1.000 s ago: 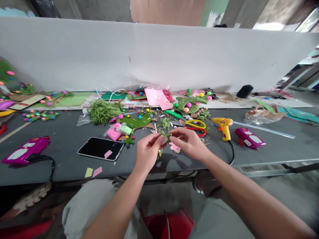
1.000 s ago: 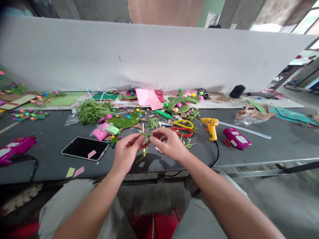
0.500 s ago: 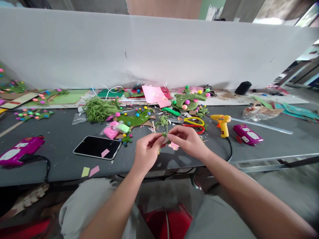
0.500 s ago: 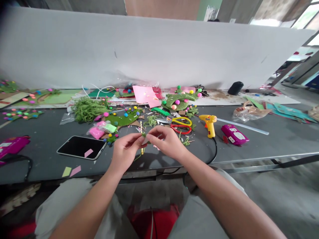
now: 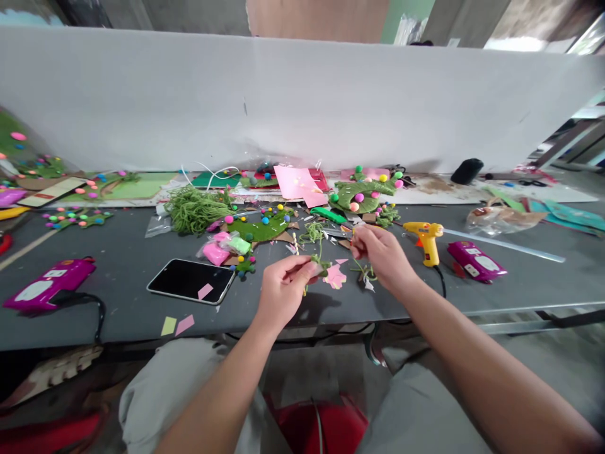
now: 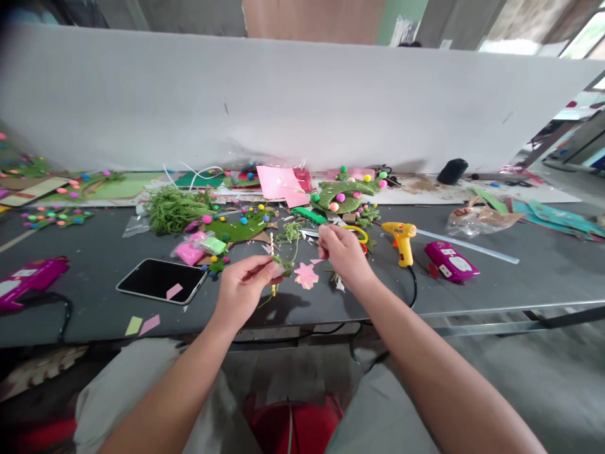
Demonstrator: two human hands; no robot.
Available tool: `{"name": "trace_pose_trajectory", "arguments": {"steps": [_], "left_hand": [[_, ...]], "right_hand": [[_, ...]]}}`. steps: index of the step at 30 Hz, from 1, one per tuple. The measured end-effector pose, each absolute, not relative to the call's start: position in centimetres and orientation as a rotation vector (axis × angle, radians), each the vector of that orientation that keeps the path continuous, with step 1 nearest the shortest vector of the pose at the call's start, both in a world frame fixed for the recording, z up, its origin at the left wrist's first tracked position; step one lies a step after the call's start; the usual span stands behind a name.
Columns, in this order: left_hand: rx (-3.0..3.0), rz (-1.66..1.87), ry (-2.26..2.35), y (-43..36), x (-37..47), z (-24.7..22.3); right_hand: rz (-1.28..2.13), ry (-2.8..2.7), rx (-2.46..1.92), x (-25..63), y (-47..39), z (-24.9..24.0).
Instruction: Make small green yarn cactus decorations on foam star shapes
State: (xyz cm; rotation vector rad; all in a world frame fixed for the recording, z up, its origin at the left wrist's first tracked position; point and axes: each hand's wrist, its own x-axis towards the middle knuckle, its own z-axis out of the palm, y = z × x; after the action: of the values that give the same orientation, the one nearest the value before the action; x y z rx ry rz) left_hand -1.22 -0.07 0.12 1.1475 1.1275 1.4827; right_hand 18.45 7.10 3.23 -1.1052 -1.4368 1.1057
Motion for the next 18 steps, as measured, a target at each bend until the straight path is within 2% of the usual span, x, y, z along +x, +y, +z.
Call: {"name": "trace_pose_trajectory", "arguments": {"steps": [10, 18], "left_hand": [[1.069, 1.518, 1.103, 0.2, -1.7, 0.3], [1.037, 1.531, 1.111, 0.0, -2.1, 0.8]], "right_hand": [[0.679, -1.279, -1.315, 23.7, 11.3, 2.2], [0.63, -1.452, -1.386, 24.4, 11.7, 1.6]]}}
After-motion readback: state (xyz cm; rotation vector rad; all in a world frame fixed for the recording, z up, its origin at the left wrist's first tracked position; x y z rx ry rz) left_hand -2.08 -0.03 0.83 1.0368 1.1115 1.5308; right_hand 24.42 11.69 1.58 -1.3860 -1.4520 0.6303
